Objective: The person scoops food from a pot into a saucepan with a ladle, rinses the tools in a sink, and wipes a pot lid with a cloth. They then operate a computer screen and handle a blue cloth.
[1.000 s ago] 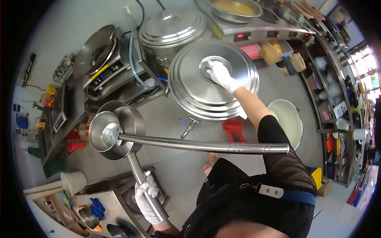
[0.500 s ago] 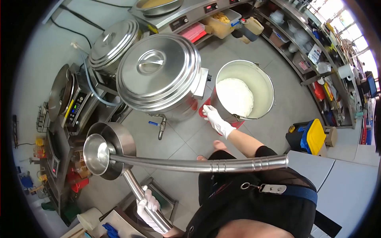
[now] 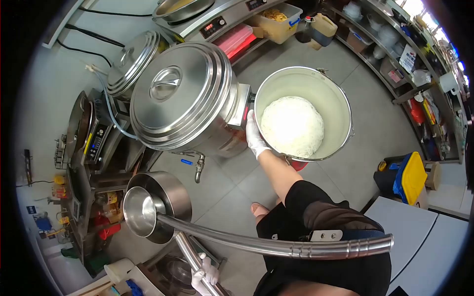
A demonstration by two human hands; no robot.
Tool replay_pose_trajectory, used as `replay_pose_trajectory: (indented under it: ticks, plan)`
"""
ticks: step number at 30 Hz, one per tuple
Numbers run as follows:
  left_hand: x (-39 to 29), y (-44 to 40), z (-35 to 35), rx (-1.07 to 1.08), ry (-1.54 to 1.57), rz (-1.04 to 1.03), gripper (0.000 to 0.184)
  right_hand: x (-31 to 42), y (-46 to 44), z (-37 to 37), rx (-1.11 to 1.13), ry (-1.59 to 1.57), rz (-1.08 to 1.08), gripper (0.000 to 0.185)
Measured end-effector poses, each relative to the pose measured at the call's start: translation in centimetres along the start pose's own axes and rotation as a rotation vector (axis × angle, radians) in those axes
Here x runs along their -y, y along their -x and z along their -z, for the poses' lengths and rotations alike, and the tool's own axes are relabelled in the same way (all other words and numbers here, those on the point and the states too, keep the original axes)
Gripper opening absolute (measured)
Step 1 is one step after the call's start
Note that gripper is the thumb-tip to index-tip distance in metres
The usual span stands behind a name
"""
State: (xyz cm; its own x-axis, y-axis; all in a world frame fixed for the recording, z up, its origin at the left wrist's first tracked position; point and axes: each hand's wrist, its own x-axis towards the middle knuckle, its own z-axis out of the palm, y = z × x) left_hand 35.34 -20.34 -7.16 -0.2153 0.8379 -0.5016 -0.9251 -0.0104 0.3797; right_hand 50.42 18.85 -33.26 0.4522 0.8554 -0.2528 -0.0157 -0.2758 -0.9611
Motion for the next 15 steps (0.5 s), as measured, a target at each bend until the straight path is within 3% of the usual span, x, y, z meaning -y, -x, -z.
replay_pose_trajectory:
  ticks: [15]
  plan:
    - [1.9, -0.4, 2.7, 0.063, -0.061, 0.022, 0.048, 1.5, 0.1, 0.9, -0.01, 0.173, 0.145, 0.063]
